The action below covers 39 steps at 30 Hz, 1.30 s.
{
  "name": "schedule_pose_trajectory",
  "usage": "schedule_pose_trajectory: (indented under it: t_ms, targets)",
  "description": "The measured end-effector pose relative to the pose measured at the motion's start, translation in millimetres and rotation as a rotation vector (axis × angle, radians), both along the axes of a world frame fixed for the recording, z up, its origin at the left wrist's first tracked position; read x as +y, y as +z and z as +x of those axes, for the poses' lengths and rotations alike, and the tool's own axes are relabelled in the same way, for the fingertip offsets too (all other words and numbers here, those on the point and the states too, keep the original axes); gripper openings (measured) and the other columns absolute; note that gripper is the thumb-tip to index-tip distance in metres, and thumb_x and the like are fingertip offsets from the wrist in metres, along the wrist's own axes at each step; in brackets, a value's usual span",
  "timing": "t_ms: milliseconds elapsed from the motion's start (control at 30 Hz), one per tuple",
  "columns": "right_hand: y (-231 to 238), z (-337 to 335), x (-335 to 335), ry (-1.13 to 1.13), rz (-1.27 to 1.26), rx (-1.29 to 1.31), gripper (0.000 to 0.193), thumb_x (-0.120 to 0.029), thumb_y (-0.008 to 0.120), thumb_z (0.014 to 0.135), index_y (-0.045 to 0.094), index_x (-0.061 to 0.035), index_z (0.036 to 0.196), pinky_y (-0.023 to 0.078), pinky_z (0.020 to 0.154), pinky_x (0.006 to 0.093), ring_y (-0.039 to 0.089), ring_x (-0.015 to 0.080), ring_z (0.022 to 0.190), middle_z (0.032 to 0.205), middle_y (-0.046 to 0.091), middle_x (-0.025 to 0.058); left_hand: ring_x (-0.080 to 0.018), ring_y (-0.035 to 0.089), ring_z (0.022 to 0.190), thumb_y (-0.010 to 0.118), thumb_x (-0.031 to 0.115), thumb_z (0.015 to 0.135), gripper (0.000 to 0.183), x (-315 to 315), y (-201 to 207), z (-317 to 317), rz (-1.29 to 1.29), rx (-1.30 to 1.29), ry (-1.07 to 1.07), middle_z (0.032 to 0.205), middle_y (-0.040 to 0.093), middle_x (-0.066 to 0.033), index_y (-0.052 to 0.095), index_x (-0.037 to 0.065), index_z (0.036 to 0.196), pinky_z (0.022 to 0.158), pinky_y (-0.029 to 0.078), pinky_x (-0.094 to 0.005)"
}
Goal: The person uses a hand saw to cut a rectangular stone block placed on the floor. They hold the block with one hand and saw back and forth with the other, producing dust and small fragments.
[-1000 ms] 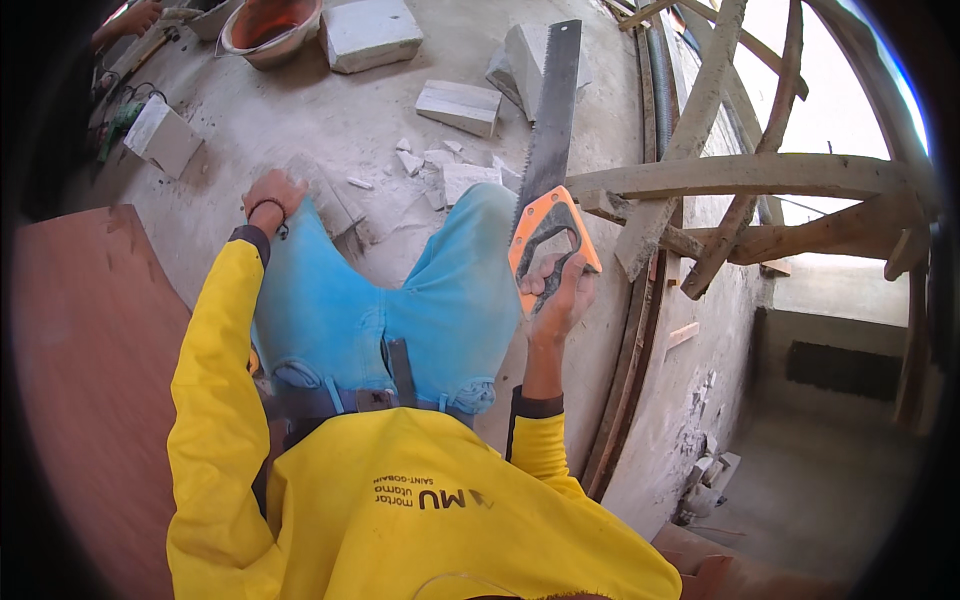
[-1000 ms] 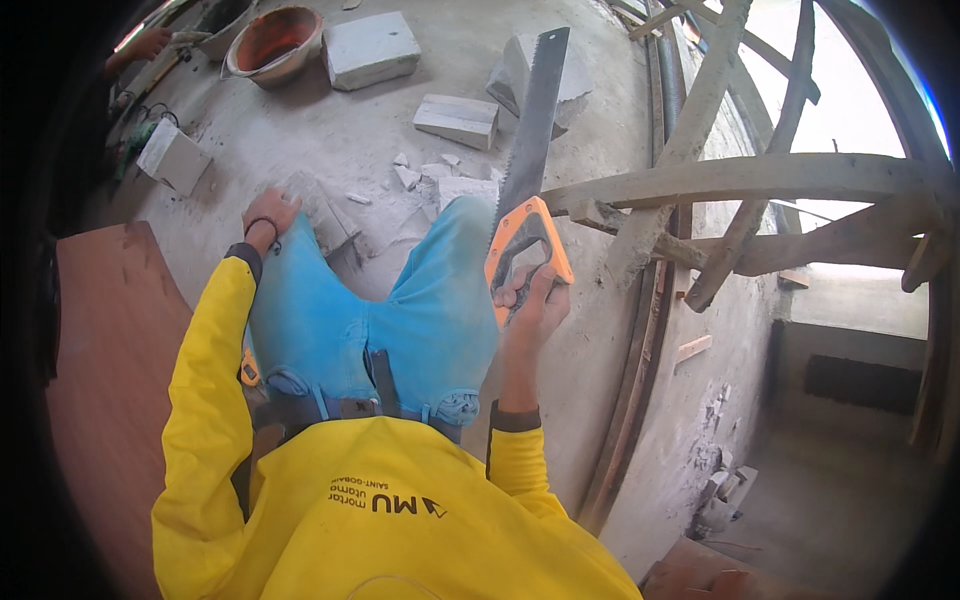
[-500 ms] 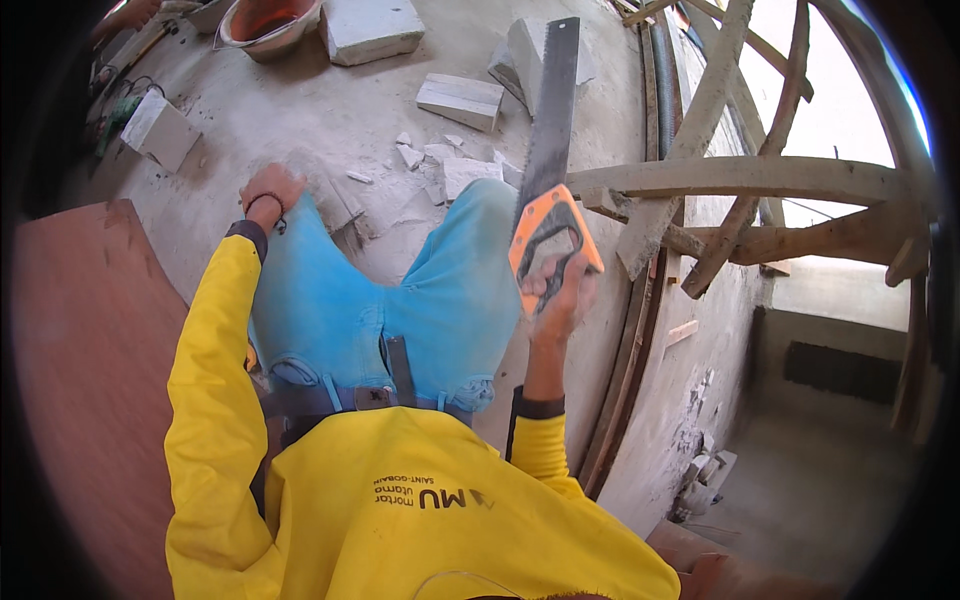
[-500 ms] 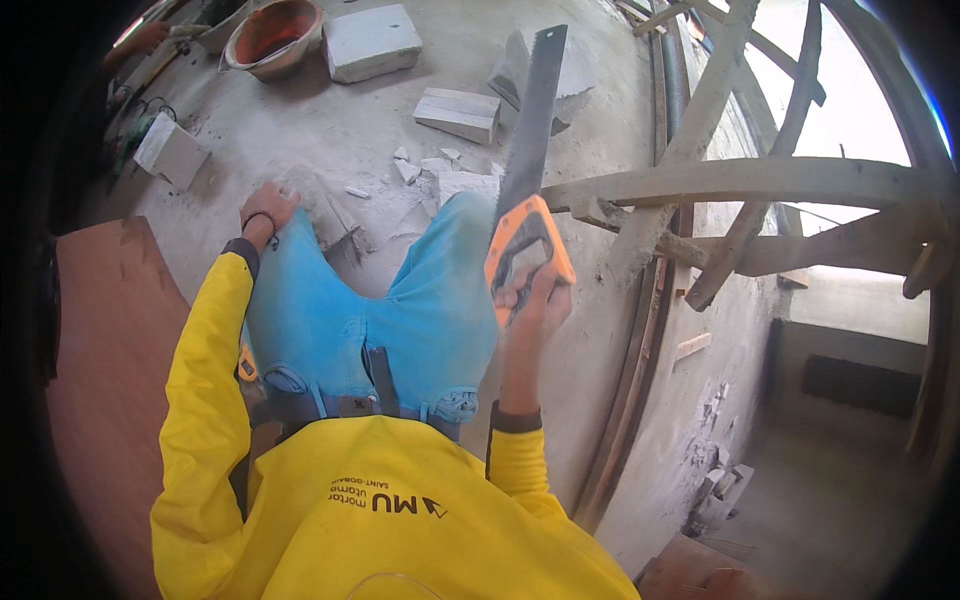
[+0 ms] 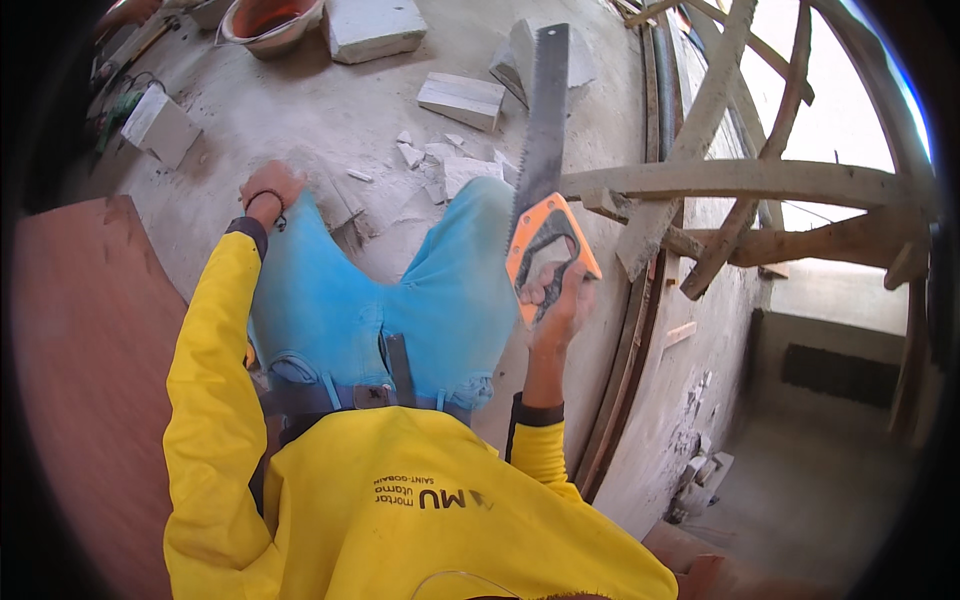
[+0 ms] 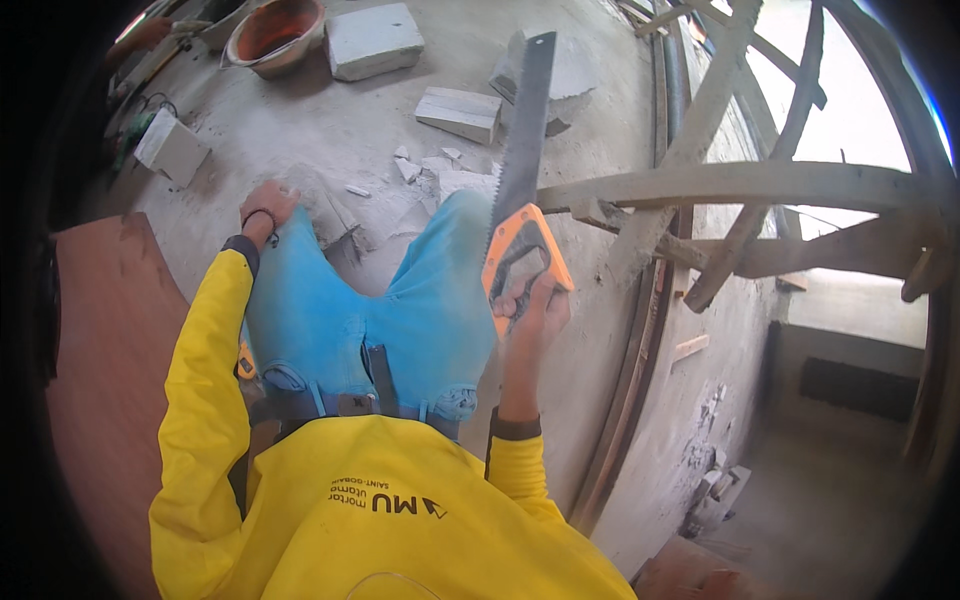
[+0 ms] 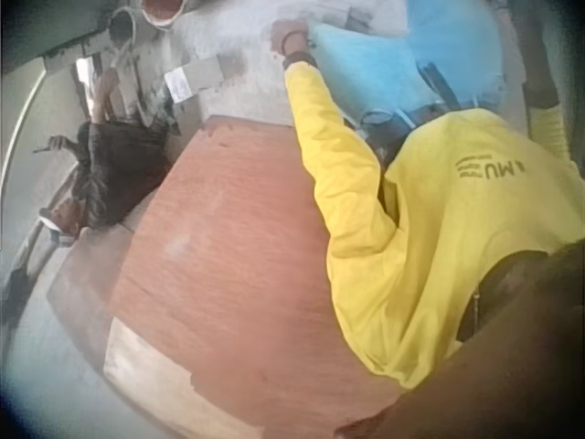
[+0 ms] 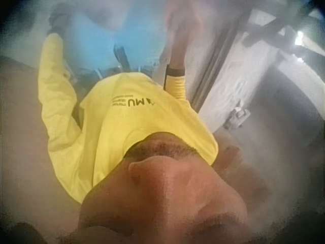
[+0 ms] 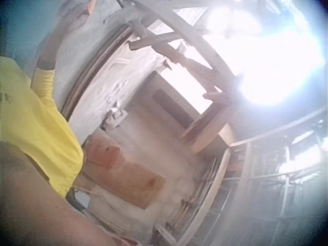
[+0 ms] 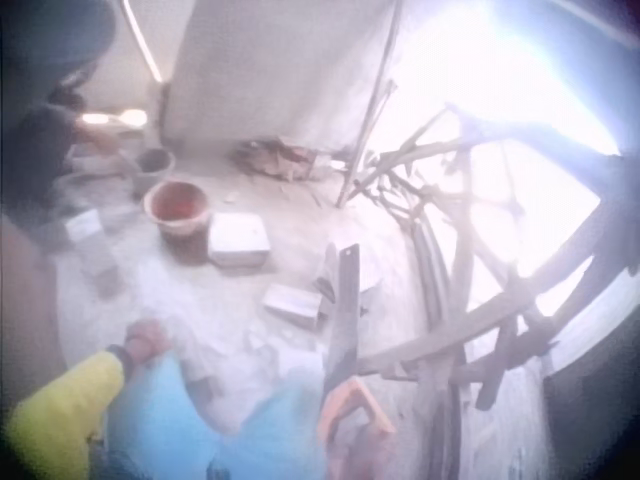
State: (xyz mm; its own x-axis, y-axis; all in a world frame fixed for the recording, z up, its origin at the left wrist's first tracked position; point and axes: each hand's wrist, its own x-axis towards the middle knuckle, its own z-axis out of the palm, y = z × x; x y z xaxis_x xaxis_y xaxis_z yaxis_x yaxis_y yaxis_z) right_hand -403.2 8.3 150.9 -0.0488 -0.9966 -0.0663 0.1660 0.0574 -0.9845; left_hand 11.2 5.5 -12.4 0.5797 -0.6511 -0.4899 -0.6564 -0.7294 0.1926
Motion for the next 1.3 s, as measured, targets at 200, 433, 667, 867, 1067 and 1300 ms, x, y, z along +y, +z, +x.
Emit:
schedule_pose_trajectory:
  t_ms: [200,433,667,867,1067,1300]
  targets:
    - [2,-4,9,0.000,0.013,0.006,0.053,-0.040,0.051,0.108,0.046,0.0031,0.139,0.045,0.053,0.0308,0.047,0.0119,0.057,0.077,0.049,0.0033,-0.0369,0.067,0.116,0.063,0.055,0.089,0.057,8,-16,7,-0.090,-0.040,0.054,0.125,0.071,-0.0160,0.071,0.012,0.125,0.098,0.052,-0.0515]
    - [8,-2,12,-0.012,0.010,0.010,0.055,-0.041,0.050,0.108,0.046,0.0026,0.141,0.045,0.053,0.0314,0.046,0.0120,0.057,0.077,0.049,0.0036,-0.0356,0.066,0.119,0.062,0.054,0.089,0.055,3,0,1,-0.022,-0.014,0.023,0.126,0.070,-0.0155,0.071,0.013,0.125,0.101,0.050,-0.0500]
    - [9,17,-17,-0.035,-0.052,-0.059,0.043,-0.032,0.050,0.109,0.050,0.0044,0.132,0.044,0.054,0.0306,0.046,0.0119,0.058,0.077,0.050,0.0044,-0.0332,0.064,0.120,0.061,0.055,0.089,0.051,4,1,-1,-0.012,-0.022,0.064,0.128,0.069,-0.0130,0.071,0.019,0.124,0.103,0.050,-0.0473]
    - [6,2,18,-0.059,0.007,-0.011,0.051,-0.037,0.051,0.108,0.047,0.0026,0.139,0.044,0.054,0.0309,0.045,0.0124,0.057,0.077,0.049,0.0035,-0.0335,0.064,0.120,0.061,0.056,0.089,0.052,1,7,-1,0.020,-0.014,0.025,0.129,0.069,-0.0129,0.071,0.019,0.124,0.103,0.049,-0.0494]
    - [12,4,-1,0.008,0.054,-0.019,0.054,-0.039,0.051,0.108,0.045,0.0022,0.142,0.044,0.053,0.0310,0.045,0.0114,0.056,0.075,0.049,0.0027,-0.0358,0.064,0.120,0.061,0.055,0.089,0.057,6,-2,4,-0.014,-0.033,0.030,0.129,0.069,-0.0142,0.069,0.014,0.127,0.101,0.049,-0.0528]
    - [17,7,-4,0.009,0.021,-0.056,0.044,-0.035,0.050,0.109,0.053,0.0025,0.131,0.045,0.052,0.0299,0.047,0.0113,0.057,0.077,0.049,0.0036,-0.0348,0.064,0.122,0.061,0.055,0.089,0.057,3,1,-1,-0.016,-0.032,0.038,0.130,0.069,-0.0138,0.070,0.015,0.127,0.103,0.049,-0.0513]
